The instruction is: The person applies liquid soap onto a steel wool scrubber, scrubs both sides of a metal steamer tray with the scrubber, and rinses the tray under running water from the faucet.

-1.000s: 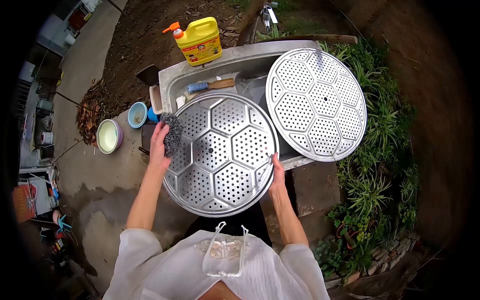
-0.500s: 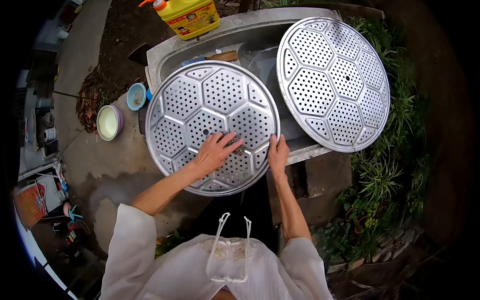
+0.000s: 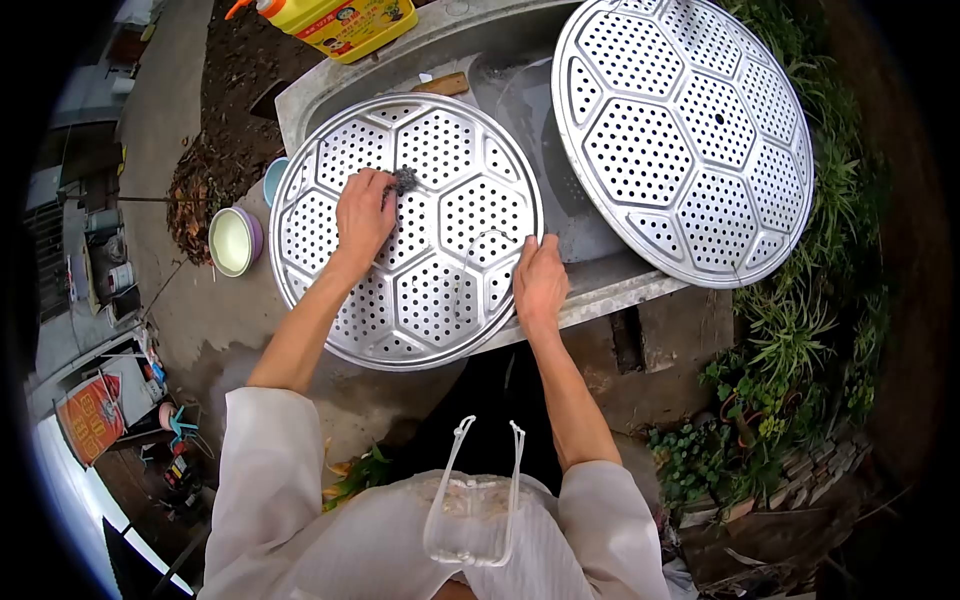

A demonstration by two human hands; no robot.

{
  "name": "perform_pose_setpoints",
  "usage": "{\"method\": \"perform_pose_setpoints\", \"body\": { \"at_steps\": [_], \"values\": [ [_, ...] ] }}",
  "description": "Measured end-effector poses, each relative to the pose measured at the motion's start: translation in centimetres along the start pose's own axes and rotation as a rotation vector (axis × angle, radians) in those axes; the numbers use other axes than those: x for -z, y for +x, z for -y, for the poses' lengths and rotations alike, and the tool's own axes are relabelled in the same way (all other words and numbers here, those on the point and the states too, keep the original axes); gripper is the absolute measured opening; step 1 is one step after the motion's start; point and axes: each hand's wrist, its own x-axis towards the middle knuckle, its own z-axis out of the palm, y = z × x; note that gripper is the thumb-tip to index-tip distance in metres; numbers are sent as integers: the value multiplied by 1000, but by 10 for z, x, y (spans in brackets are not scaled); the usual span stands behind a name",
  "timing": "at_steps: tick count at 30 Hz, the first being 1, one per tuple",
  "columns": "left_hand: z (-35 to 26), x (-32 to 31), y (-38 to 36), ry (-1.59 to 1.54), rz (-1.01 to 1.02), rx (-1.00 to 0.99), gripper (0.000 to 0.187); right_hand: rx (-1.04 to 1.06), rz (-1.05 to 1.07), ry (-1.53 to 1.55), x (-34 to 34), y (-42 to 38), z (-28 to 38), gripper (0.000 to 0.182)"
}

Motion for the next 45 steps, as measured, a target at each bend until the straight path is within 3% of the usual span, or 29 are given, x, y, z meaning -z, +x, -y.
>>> {"method": "perform_pose_setpoints", "body": {
  "at_steps": [1, 3, 5, 6, 7, 8, 10, 12, 13, 15, 16, 17, 19, 20, 23, 24, 26, 27, 30, 33, 35, 37, 39, 43, 45],
  "values": [
    [-3, -1, 5, 19, -12, 64, 12, -25, -50, -10, -3, 3, 3, 30],
    [-49, -11, -37, -82, 33, -137, 9, -60, -59, 38, -11, 6, -3, 29],
    [-50, -11, -40, -77, 110, -227, 8, 117, -239, -8, -18, 11, -14, 28],
    [-29, -12, -23, -10, 151, -228, 9, 117, -122, -13, -15, 10, -11, 28],
    [-8, -9, 6, 139, 142, -101, 8, 223, -98, -109, -21, 9, -13, 29],
    [-6, -9, 14, 137, 149, -107, 8, 218, -87, -116, -25, 6, -13, 28],
    [-5, -12, 28, 163, 89, 125, 7, 224, -81, -122, -29, 12, -12, 28],
    [-50, -22, -21, -49, 136, 4, 10, 17, -120, -92, -37, 15, -10, 24],
    [-64, -20, -37, -81, 178, -22, 11, 15, -112, -85, -40, 16, -5, 24],
    [-71, 2, -33, -205, 240, 46, 18, 66, -317, -1, -42, 15, 2, 32],
    [-72, 9, -34, -204, 243, 46, 18, 160, -308, -71, -44, 17, 1, 52],
    [-72, 16, -36, -203, 253, 52, 23, 153, -308, -68, -45, 19, -1, 52],
    [-59, 21, -39, -201, 271, 59, 28, 106, -7, -30, -41, 23, -1, 63],
    [-45, 22, -44, -165, 259, -26, 30, 135, -59, -48, -45, 23, -1, 70],
    [-11, -4, -28, -161, 186, -144, 27, 185, -87, -73, -51, 24, -6, 70],
    [-5, -15, -5, -139, 137, -99, 24, 181, -85, -76, -51, 23, -8, 70],
    [-3, -23, 51, -97, 83, 183, 18, 200, -87, -77, -51, 24, -9, 71],
    [-2, -26, 59, -92, 54, 212, 19, 198, -93, -80, -50, 24, -8, 71],
    [-17, -9, 0, -135, 170, 21, 23, 48, 9, -112, -41, 23, 4, 73],
    [-35, 4, -53, -167, 198, -80, 28, 94, -22, -95, -47, 24, -2, 74],
    [-16, -7, -19, -144, 220, -69, 27, 86, -7, -97, -45, 26, -3, 74],
    [2, -23, 44, -61, 94, 94, 18, 110, -18, -96, -46, 23, -4, 73],
    [-9, -25, 53, -27, 147, 146, 17, 92, -5, -114, -41, 22, -1, 72],
    [-47, -11, -41, -87, 77, -54, 17, 99, -19, -74, -44, 24, -2, 72],
    [-32, -16, -32, -101, 98, -94, 19, 96, -12, -67, -43, 24, -5, 72]
  ]
}}
